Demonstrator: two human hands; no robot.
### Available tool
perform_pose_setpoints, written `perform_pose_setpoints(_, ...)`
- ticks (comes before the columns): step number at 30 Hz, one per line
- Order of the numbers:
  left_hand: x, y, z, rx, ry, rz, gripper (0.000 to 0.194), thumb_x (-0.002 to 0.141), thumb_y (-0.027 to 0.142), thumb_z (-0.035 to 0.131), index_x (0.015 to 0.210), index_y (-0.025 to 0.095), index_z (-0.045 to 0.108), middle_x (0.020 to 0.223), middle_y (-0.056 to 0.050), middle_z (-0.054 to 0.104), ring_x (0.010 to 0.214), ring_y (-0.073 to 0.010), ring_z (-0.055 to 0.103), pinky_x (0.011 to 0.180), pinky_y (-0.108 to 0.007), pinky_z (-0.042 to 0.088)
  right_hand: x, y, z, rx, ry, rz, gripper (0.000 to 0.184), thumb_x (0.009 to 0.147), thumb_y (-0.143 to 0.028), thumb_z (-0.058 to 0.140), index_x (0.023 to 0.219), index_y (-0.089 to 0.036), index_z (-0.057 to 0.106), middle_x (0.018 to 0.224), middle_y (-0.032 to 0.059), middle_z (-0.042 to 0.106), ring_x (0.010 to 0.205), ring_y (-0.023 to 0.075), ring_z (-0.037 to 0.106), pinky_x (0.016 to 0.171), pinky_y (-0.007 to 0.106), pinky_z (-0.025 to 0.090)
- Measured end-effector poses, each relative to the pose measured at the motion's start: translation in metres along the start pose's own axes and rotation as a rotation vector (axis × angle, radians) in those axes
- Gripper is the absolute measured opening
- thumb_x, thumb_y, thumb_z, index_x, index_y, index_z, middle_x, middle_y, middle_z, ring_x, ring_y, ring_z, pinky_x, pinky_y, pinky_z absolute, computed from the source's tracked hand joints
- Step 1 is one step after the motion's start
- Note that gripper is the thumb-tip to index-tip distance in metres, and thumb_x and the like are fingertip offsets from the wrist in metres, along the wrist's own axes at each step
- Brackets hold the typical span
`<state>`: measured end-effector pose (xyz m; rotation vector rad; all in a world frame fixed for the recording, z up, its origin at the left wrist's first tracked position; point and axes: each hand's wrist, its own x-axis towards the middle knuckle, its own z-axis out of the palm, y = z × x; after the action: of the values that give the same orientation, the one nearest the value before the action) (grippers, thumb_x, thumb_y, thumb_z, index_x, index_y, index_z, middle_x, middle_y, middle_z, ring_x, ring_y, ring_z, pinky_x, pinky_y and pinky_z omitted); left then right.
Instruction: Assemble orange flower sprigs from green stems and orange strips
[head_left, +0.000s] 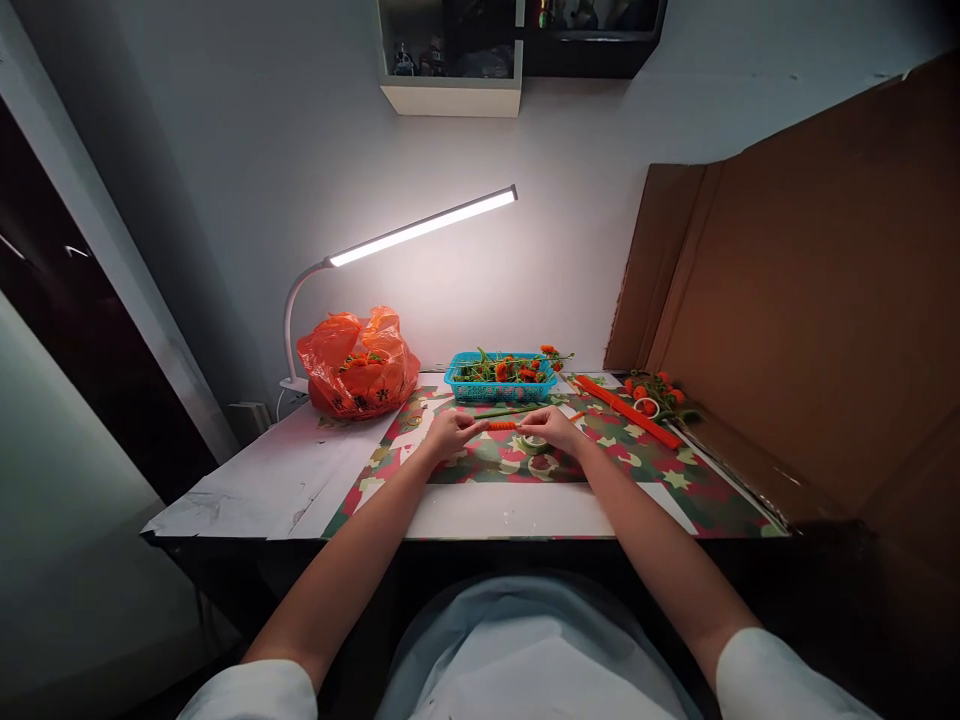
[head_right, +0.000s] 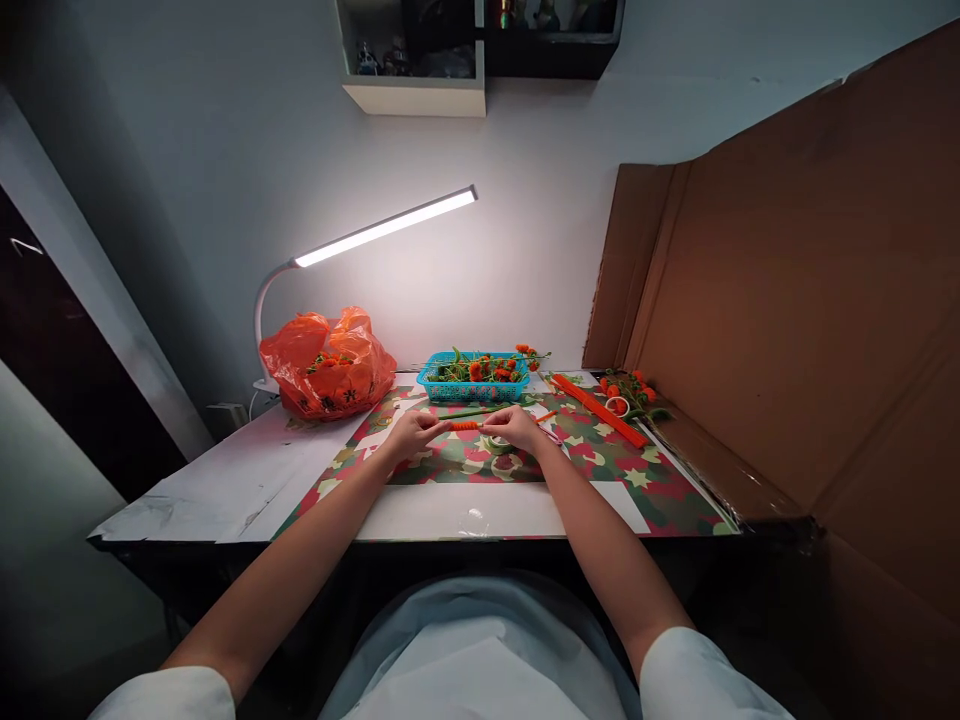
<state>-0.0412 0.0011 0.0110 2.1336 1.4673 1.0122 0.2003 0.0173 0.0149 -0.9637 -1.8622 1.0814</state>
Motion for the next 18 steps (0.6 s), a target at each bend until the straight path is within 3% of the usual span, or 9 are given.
perform_pose_setpoints(4, 0.0, 0.0, -0.003, 0.216, -0.065, 0.085, 0.059, 0.075, 0.068, 0.048, 0.046, 0.017, 0.047, 0.042, 0.003, 0.038, 0.046, -0.0099, 0.03, 0.049, -0.026, 0.018, -0.002, 0.002, -0.002, -0.251, 0.05, 0.023, 0.025, 0.058, -0.039, 0.08, 0.064, -0.016, 0.073, 0.059, 0.0039, 0.066, 0.057, 0.0145, 0.054, 0.056, 0.027, 0.035)
perform_pose_setpoints(7, 0.002, 0.002, -0.005, 0.34, -0.042, 0.105, 0.059, 0.078, 0.067, 0.044, 0.047, 0.018, 0.052, 0.046, 0.0, 0.045, 0.048, -0.0115, 0.033, 0.051, -0.027, 0.018, -0.004, 0.001, 0.003, -0.476, 0.219, -0.098, 0.014, 0.066, -0.033, 0.076, 0.064, -0.019, 0.074, 0.066, 0.0042, 0.07, 0.065, 0.0162, 0.058, 0.068, 0.03, 0.035)
perform_pose_setpoints(9, 0.003, 0.003, -0.007, 0.403, -0.006, 0.109, 0.06, 0.079, 0.068, 0.041, 0.048, 0.018, 0.055, 0.046, -0.001, 0.046, 0.049, -0.0124, 0.034, 0.052, -0.028, 0.017, -0.005, -0.001, 0.007, -0.568, 0.302, -0.193, 0.014, 0.073, -0.032, 0.072, 0.065, -0.021, 0.073, 0.069, 0.0036, 0.071, 0.068, 0.0157, 0.059, 0.075, 0.032, 0.032)
perform_pose_setpoints(14, 0.003, 0.009, -0.009, 0.475, 0.049, 0.092, 0.06, 0.08, 0.069, 0.04, 0.051, 0.019, 0.059, 0.05, -0.003, 0.051, 0.052, -0.0146, 0.039, 0.052, -0.028, 0.015, -0.006, -0.002, 0.014, -0.718, 0.35, -0.343, 0.023, 0.087, -0.03, 0.06, 0.069, -0.021, 0.072, 0.071, 0.0024, 0.069, 0.073, 0.015, 0.058, 0.078, 0.033, 0.025)
perform_pose_setpoints(18, 0.002, 0.013, -0.007, 0.41, 0.119, -0.038, 0.06, 0.079, 0.07, 0.041, 0.05, 0.019, 0.055, 0.049, -0.003, 0.049, 0.052, -0.0152, 0.04, 0.052, -0.028, 0.016, -0.007, -0.005, 0.021, -0.725, 0.416, -0.394, 0.026, 0.089, -0.029, 0.055, 0.068, -0.02, 0.068, 0.069, 0.0024, 0.066, 0.071, 0.0146, 0.056, 0.078, 0.033, 0.025)
